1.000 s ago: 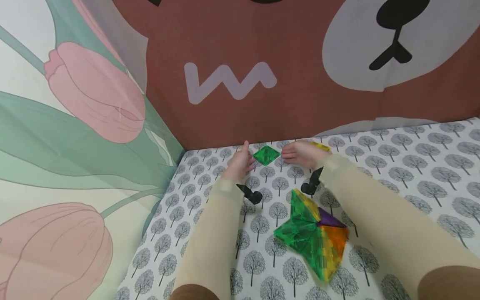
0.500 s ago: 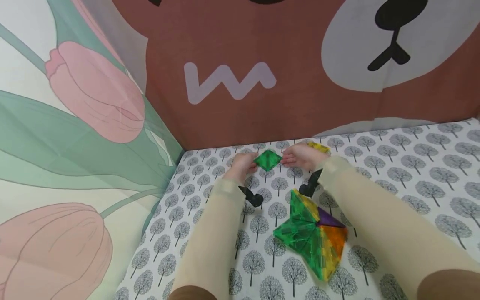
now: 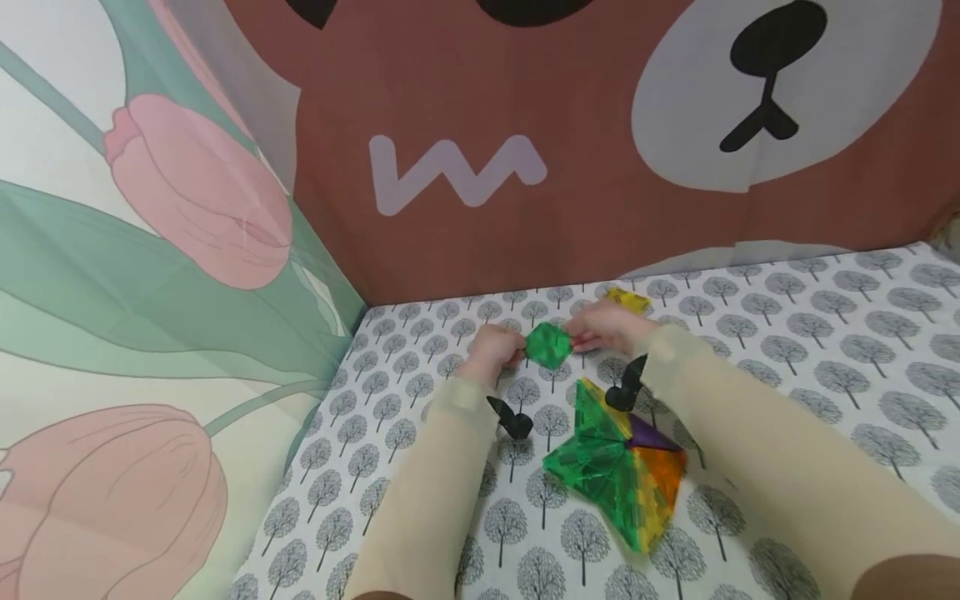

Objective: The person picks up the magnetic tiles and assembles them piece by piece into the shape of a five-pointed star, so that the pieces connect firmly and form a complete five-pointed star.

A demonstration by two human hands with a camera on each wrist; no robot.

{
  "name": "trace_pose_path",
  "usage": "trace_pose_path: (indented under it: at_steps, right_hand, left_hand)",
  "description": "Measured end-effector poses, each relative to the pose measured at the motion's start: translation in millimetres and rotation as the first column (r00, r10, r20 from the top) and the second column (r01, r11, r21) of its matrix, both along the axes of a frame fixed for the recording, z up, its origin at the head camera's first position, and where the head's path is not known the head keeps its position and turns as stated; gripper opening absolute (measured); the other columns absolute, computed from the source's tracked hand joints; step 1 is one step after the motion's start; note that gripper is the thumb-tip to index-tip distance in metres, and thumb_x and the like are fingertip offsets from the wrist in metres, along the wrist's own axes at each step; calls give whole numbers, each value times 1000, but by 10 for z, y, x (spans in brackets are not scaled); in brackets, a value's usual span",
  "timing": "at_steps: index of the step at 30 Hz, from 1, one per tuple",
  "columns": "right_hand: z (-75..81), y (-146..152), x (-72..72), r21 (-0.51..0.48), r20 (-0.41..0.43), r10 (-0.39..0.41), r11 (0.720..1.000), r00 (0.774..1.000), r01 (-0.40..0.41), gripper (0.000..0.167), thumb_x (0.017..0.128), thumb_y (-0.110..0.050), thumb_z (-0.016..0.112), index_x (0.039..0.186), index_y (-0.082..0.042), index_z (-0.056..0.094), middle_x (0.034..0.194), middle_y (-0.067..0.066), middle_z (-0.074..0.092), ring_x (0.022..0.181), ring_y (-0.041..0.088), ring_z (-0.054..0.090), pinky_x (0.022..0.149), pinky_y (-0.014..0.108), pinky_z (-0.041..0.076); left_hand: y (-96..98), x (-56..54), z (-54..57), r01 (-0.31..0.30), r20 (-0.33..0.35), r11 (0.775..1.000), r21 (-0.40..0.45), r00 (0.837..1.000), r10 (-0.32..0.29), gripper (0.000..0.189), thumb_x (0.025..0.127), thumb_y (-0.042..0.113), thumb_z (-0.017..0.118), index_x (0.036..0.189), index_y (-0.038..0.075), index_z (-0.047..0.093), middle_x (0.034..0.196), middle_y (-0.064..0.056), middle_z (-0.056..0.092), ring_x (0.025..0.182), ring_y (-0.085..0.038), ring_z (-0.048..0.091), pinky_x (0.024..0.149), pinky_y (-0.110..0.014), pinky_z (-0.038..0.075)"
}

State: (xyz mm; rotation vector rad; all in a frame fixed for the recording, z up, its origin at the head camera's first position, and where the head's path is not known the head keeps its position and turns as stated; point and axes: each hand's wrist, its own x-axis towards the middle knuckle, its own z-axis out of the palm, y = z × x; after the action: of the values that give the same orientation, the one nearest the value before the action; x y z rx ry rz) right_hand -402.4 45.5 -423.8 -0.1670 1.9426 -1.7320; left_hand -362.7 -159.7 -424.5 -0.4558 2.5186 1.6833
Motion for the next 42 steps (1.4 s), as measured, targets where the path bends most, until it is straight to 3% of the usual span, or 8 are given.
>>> trace_pose_path:
  at_steps: [3, 8, 12, 17, 24, 31, 36, 42]
  right_hand:
    - [-21, 38, 36, 38, -13, 13, 999, 1000, -12, 37, 98, 1, 53, 131, 17, 46, 119, 25, 57, 96, 29, 62, 90, 38, 53]
    - [-74, 168, 117, 120, -41, 27, 993, 999, -22, 35, 98, -3, 56, 128, 14, 52, 106, 15, 61, 84, 20, 58, 83, 34, 53]
    - [-100, 315, 196, 189, -93, 52, 981, 994, -34, 33, 98, -5, 59, 127, 10, 58, 95, 9, 63, 74, 15, 56, 73, 30, 52]
    - [-65, 484, 290, 165, -100, 41, 986, 994, -24, 33, 99, -9, 59, 130, 1, 59, 85, 7, 62, 73, 17, 59, 63, 28, 49]
    - [172, 744, 498, 146, -160, -10, 989, 987, 34, 37, 100, -9, 58, 135, 2, 55, 110, 13, 60, 84, 28, 63, 66, 34, 51]
    - [395, 950, 673, 135, -222, -34, 989, 975, 65, 39, 100, -11, 58, 135, 5, 52, 105, 10, 59, 78, 18, 59, 65, 30, 50]
    - [465, 1149, 923, 83, -174, -40, 995, 984, 55, 44, 99, -11, 60, 136, 8, 49, 101, 5, 57, 73, 13, 55, 63, 26, 48]
    - [339, 1367, 1329, 9, -102, -33, 999, 994, 34, 38, 96, -11, 64, 127, 7, 52, 93, 3, 59, 71, 12, 56, 64, 27, 50]
  left_hand:
    - [44, 52, -19, 22, 5, 995, 98, 1000, -23, 12, 94, -1, 60, 102, -4, 68, 72, -9, 63, 54, -13, 54, 53, -24, 47]
    - [120, 126, -42, 55, 20, 965, 257, 998, -62, 16, 93, -6, 61, 109, -6, 65, 86, -14, 66, 60, -14, 61, 58, -24, 54]
    - [178, 145, -63, 107, -11, 966, 237, 994, -107, 16, 92, -6, 63, 107, -6, 68, 88, -14, 67, 63, -16, 63, 63, -26, 57]
    - [236, 156, -19, 152, -33, 968, 202, 988, -148, 13, 93, -1, 65, 105, -2, 71, 86, -13, 68, 65, -15, 65, 69, -30, 59]
    - [420, 192, 221, 219, -73, 949, 227, 975, -208, 12, 93, 0, 66, 104, -1, 71, 89, -13, 68, 66, -15, 66, 79, -38, 58]
    - [593, 247, 460, 267, -126, 956, 118, 959, -252, 13, 94, 10, 69, 106, 6, 73, 92, -5, 69, 72, -16, 66, 75, -37, 57]
    - [677, 371, 564, 379, -88, 924, 42, 923, -375, 9, 93, 17, 71, 101, 16, 76, 97, 1, 67, 66, -17, 53, 56, -30, 39]
    - [738, 526, 567, 571, 8, 819, 65, 820, -572, 11, 93, 14, 71, 102, 17, 76, 73, 2, 55, 52, -15, 34, 51, -32, 26]
